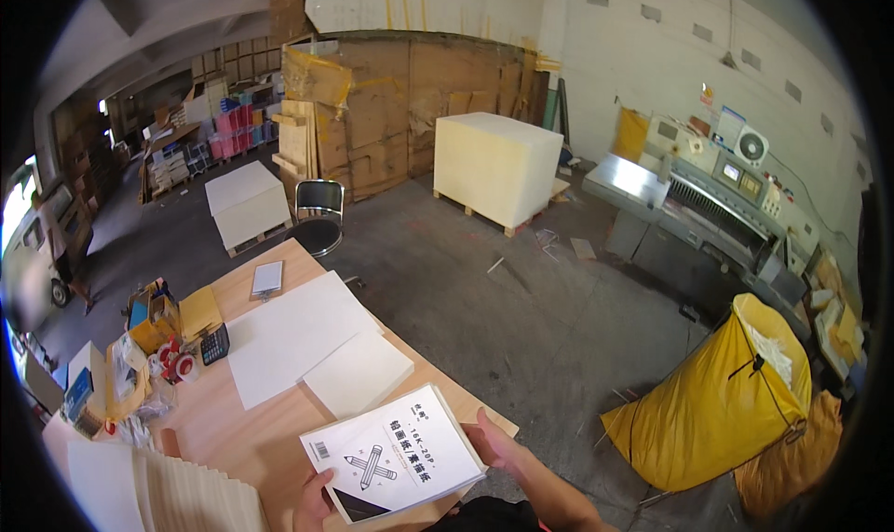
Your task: The person places paper sheets into plastic sleeves, stacks them, and then wraps a cardboard sheet around the stack on a table.
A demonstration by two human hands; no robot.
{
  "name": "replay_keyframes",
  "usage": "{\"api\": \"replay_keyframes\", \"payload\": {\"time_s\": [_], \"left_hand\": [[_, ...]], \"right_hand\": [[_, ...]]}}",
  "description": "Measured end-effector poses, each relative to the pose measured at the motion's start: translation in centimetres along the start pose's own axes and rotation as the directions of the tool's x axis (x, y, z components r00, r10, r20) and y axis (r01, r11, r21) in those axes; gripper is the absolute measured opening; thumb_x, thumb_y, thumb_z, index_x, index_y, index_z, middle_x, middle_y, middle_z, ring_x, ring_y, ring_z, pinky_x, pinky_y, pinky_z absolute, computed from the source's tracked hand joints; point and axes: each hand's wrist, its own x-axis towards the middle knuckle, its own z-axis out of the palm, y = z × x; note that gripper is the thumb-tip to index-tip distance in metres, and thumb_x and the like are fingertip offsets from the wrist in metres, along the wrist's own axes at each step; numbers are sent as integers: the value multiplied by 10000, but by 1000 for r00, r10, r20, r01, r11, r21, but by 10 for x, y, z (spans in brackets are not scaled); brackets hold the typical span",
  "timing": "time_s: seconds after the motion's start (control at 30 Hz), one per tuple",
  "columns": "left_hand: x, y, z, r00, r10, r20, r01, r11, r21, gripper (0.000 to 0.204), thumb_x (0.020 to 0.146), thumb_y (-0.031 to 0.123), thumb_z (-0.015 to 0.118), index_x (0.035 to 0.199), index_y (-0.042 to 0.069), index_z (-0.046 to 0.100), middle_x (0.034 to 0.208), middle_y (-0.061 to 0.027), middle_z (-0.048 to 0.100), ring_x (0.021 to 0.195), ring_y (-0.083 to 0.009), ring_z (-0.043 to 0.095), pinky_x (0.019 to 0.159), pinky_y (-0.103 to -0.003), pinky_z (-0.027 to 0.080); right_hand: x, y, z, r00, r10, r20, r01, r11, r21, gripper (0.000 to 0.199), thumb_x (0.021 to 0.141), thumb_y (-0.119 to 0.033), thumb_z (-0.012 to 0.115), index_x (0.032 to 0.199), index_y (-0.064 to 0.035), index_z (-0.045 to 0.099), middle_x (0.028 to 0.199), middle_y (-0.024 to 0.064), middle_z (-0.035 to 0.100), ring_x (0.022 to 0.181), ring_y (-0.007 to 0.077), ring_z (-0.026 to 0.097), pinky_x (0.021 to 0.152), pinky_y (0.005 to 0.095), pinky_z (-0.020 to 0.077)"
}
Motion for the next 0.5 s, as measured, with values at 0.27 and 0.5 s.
{"api": "replay_keyframes", "payload": {"time_s": [0.27, 0.5], "left_hand": [[2, 22, 13, 969, 249, -11, -231, 913, 336, 634, 828, -94, 610, 1437, 15, 470, 1375, -97, 578, 1276, -237, 546, 1097, -384, 431], [19, -50, 0, 961, 272, 56, -252, 765, 592, 902, 776, -73, 727, 1559, 124, 324, 1520, -106, 415, 1394, -223, 396, 1039, -351, 473]], "right_hand": [[22, -7, 19, 951, -246, 186, 303, 858, -415, 664, 839, -140, 804, 1414, -20, 495, 1346, 103, 606, 1201, 177, 578, 1015, 341, 473], [47, 84, -29, 877, -476, 73, 413, 665, -622, 548, 777, -72, 810, 1277, -33, 589, 1223, 93, 656, 1158, 215, 604, 1020, 349, 473]]}}
